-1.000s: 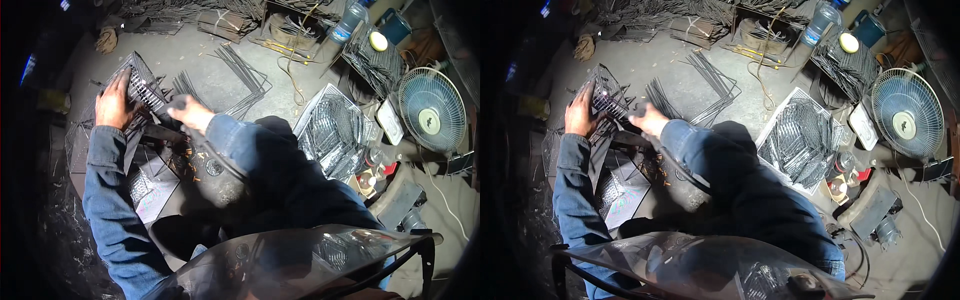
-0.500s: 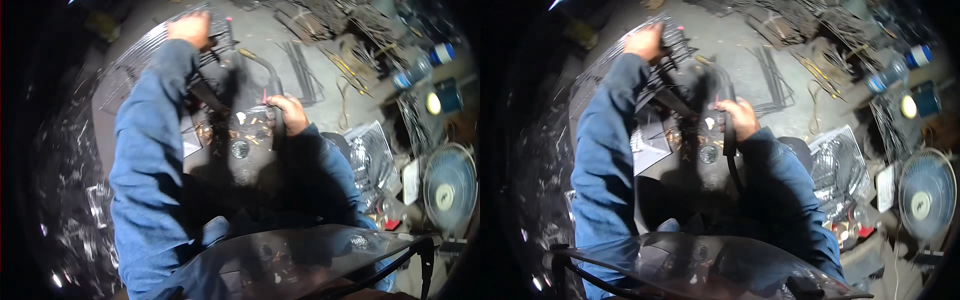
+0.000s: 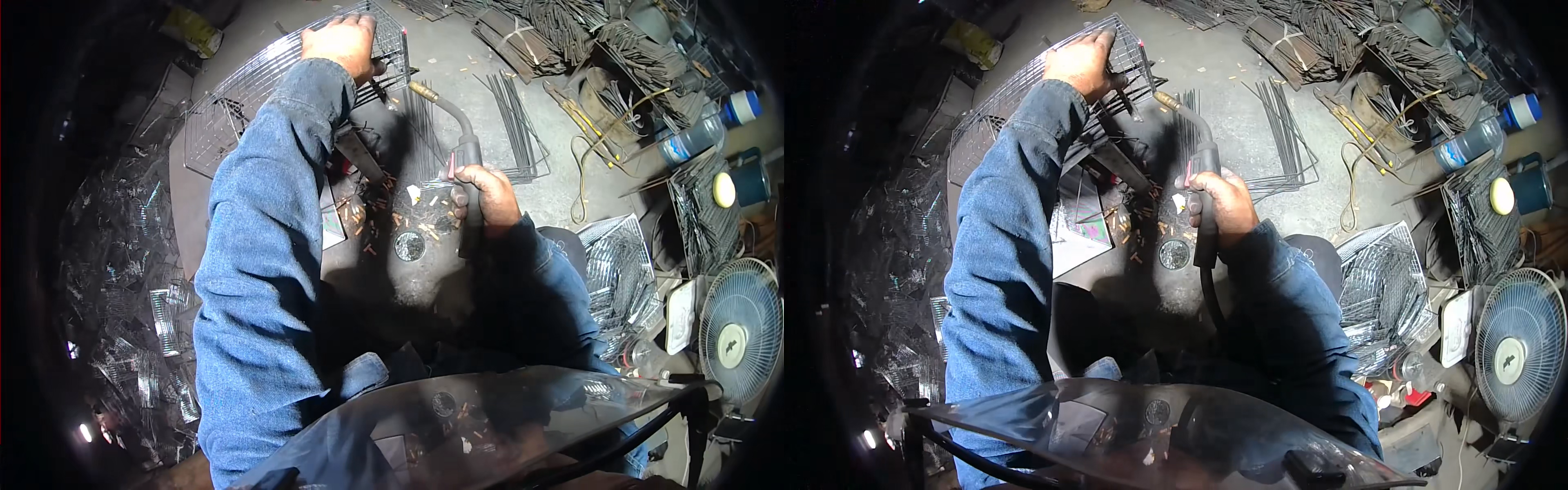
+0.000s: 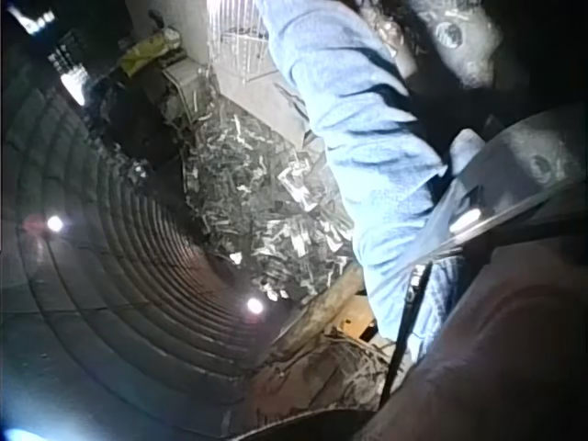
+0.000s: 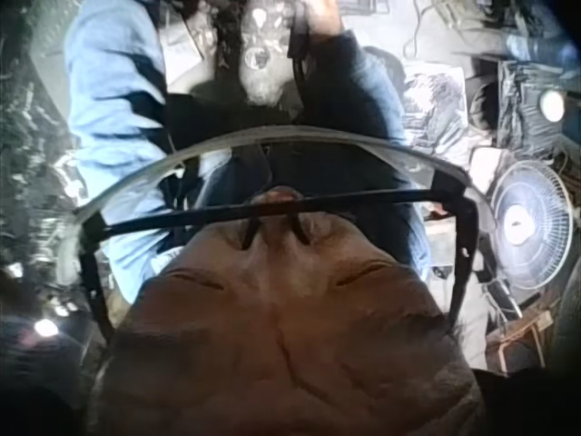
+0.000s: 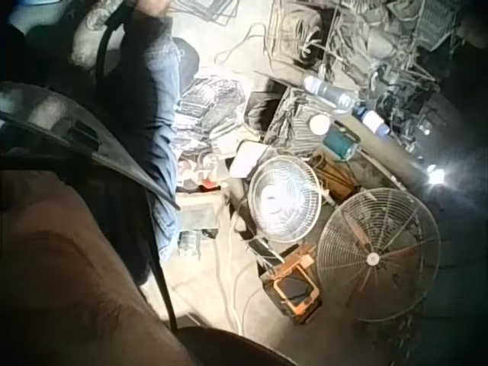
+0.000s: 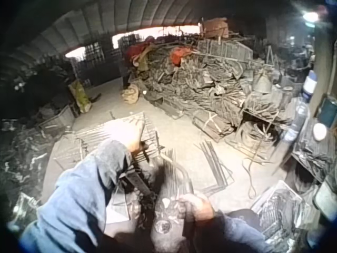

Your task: Welding metal wire components to assemble wire cages.

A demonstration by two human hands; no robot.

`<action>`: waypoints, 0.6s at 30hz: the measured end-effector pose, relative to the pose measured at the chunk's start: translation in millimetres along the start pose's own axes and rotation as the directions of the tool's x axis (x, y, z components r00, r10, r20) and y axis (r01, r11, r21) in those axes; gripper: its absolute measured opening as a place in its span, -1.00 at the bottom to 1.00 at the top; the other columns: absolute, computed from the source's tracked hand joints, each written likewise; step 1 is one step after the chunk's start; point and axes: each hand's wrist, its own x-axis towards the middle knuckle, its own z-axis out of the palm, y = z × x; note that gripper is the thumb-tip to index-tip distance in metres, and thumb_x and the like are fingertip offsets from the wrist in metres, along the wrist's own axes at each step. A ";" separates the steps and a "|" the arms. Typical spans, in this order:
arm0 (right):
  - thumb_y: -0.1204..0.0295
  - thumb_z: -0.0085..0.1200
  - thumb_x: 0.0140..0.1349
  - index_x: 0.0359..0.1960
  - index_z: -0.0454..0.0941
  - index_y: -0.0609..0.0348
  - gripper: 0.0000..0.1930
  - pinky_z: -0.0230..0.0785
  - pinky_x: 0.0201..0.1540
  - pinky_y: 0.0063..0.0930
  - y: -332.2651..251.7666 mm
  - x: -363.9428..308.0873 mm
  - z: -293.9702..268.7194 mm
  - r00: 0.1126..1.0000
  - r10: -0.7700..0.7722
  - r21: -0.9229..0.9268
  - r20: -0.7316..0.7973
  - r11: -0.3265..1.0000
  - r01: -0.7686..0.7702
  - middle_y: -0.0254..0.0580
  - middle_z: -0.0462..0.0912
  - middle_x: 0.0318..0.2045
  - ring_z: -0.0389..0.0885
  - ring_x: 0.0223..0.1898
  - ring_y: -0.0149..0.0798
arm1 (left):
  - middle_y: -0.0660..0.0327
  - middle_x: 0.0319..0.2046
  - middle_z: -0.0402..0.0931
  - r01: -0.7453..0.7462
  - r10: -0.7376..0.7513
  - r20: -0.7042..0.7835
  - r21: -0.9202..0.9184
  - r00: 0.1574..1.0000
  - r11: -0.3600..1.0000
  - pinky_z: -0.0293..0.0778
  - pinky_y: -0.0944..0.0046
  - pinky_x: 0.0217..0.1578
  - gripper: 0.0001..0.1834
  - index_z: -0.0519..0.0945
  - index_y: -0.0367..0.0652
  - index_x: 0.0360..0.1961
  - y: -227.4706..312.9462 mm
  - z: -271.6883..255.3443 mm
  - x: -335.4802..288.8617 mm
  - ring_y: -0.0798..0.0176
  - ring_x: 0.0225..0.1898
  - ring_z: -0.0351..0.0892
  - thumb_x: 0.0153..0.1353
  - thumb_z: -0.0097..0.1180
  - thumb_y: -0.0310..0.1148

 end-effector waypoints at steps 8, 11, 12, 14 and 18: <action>0.33 -0.06 0.14 -0.29 0.49 0.28 -0.75 0.19 -0.66 -0.55 -0.2 0.4 6.3 0.999 -0.021 -0.030 -0.036 0.999 0.020 -0.33 0.37 -0.71 0.33 -0.72 -0.42 | 0.20 0.22 0.25 0.048 -0.049 0.038 0.045 0.998 0.998 0.17 -0.23 0.12 -0.32 0.23 0.00 0.23 0.1 0.7 1.2 0.18 0.25 0.22 0.07 0.18 -0.24; 0.30 -0.07 0.15 -0.25 0.46 0.29 -0.72 0.20 -0.67 -0.54 0.5 1.5 5.9 0.999 -0.040 0.010 -0.023 0.999 0.040 -0.34 0.37 -0.71 0.32 -0.72 -0.43 | 0.19 0.20 0.27 0.032 -0.030 0.039 -0.044 0.999 0.999 0.17 -0.27 0.11 -0.38 0.24 0.02 0.22 -0.7 0.9 2.4 0.18 0.22 0.27 0.10 0.09 -0.39; 0.34 -0.04 0.11 -0.28 0.45 0.29 -0.75 0.24 -0.64 -0.56 0.4 1.8 4.8 1.000 -0.028 0.028 0.003 0.999 0.028 -0.30 0.40 -0.64 0.33 -0.69 -0.45 | 0.18 0.19 0.29 0.055 -0.055 0.029 -0.010 0.998 0.998 0.17 -0.28 0.11 -0.40 0.25 0.02 0.21 -1.1 0.7 2.7 0.17 0.22 0.28 0.10 0.07 -0.41; 0.38 -0.01 0.07 -0.31 0.44 0.28 -0.78 0.28 -0.61 -0.58 0.2 2.3 2.1 0.999 -0.018 0.046 0.027 0.999 0.017 -0.27 0.44 -0.58 0.35 -0.65 -0.46 | 0.17 0.17 0.31 0.030 -0.028 0.044 -0.035 0.999 0.999 0.22 -0.21 0.09 -0.30 0.23 0.03 0.23 -1.3 -0.2 3.2 0.15 0.19 0.31 0.00 0.13 -0.43; 0.39 -0.02 0.07 -0.27 0.41 0.28 -0.77 0.27 -0.62 -0.58 -1.9 2.8 -0.9 0.998 0.041 0.116 0.048 0.992 -0.046 -0.28 0.43 -0.61 0.35 -0.67 -0.45 | 0.18 0.15 0.33 0.034 -0.031 0.050 -0.053 0.998 0.998 0.21 -0.24 0.08 -0.37 0.27 0.01 0.19 -0.7 -3.6 2.2 0.15 0.19 0.32 0.03 0.11 -0.43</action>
